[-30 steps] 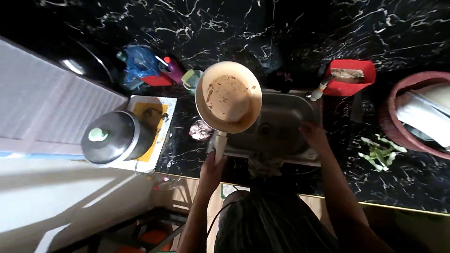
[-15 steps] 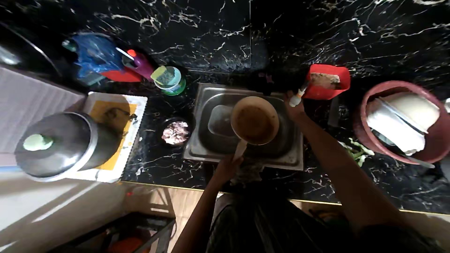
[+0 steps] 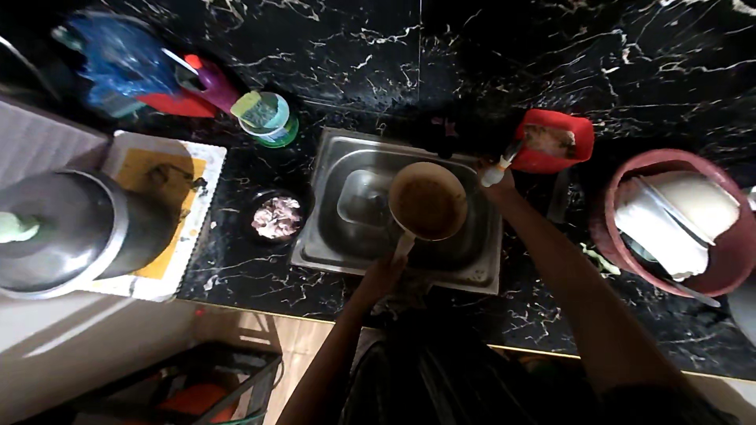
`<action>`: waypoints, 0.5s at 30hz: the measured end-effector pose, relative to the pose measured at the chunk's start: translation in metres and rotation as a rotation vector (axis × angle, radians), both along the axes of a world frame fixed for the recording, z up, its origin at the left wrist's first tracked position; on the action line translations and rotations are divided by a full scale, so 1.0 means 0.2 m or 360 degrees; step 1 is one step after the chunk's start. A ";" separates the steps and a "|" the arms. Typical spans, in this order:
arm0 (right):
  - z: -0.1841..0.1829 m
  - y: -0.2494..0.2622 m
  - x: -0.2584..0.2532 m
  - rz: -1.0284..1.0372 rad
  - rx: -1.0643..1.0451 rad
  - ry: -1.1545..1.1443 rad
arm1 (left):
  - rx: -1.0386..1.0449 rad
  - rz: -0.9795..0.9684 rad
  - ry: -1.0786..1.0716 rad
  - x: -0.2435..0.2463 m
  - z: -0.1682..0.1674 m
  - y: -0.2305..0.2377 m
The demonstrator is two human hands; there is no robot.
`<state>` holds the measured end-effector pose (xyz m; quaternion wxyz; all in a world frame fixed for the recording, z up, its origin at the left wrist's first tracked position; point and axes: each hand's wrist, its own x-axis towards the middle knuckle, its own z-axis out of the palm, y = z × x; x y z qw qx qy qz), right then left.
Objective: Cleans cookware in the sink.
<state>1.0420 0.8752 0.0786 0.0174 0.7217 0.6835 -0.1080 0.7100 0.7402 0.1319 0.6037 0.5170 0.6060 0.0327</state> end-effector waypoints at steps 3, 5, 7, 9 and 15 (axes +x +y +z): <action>0.05 -0.06 0.01 -0.0110 -0.0088 0.0130 | 0.0014 -0.0016 -0.0031 0.01 -0.03 0.02; 0.13 -0.12 -0.01 -0.0195 -0.0160 0.0168 | -0.0014 -0.0037 -0.0044 0.02 -0.04 0.04; 0.22 -0.21 -0.02 -0.0216 -0.0111 0.0151 | -0.0047 -0.0045 -0.0113 0.02 -0.04 0.05; 0.25 -0.34 0.01 -0.0160 0.0187 0.0292 | -0.0065 -0.0083 -0.0184 0.01 -0.05 0.06; 0.33 -0.66 0.09 -0.0349 0.0384 0.0594 | -0.0190 -0.0139 -0.0387 -0.02 -0.11 0.06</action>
